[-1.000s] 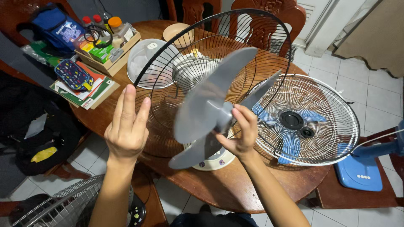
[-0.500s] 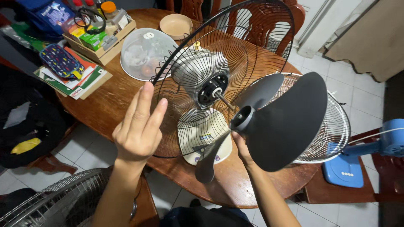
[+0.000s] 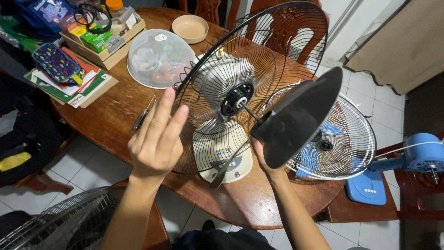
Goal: The person assembles two table fans on a wooden dining table. They use a screwdriver to tighten screws on the fan cages, attach the fan blades to the motor shafts, and secure the front and rear cages. The person handles both a white fan and a blue fan, completing the assembly of each unit.
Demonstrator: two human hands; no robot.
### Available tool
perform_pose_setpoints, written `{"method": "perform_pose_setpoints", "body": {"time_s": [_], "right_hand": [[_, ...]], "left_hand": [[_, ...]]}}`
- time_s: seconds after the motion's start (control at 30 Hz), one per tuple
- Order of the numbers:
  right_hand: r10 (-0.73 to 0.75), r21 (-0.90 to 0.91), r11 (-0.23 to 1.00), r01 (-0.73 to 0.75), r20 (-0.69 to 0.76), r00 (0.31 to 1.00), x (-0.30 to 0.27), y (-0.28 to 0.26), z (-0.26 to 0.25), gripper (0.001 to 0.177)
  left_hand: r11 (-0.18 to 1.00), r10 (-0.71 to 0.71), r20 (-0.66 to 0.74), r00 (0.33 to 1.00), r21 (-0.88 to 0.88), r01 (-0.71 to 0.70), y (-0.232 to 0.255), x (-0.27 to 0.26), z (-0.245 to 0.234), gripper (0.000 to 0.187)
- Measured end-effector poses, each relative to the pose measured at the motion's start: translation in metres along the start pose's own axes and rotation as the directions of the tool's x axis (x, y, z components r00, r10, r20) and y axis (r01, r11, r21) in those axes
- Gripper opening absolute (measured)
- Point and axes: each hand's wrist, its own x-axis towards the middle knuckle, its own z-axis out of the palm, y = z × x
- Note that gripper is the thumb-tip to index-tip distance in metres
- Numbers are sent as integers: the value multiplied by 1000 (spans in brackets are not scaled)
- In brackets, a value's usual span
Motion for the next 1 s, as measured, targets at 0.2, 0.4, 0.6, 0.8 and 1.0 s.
{"method": "perform_pose_setpoints", "body": {"time_s": [0.2,0.4,0.6,0.8,1.0], "right_hand": [[-480,-263,864,429,-170,861,18,-27,-3,78],[-494,-350,833,428,-123,861,26,-46,-6,83],[-501,-352,817,456,-43,864,40,-45,0,87],[-498,-331,827,454,-59,865,56,-45,23,90],[-513,-331,814,478,-24,858,54,-53,17,88]], "left_hand": [[923,-350,91,932,-139,359,2,3,3,37],[934,-334,123,935,-91,346,-8,-5,10,33],[949,-288,135,948,-93,301,-10,-8,10,31],[930,-326,148,934,-124,345,-11,-7,8,29],[914,-395,169,903,-32,406,-4,-12,2,28]]}}
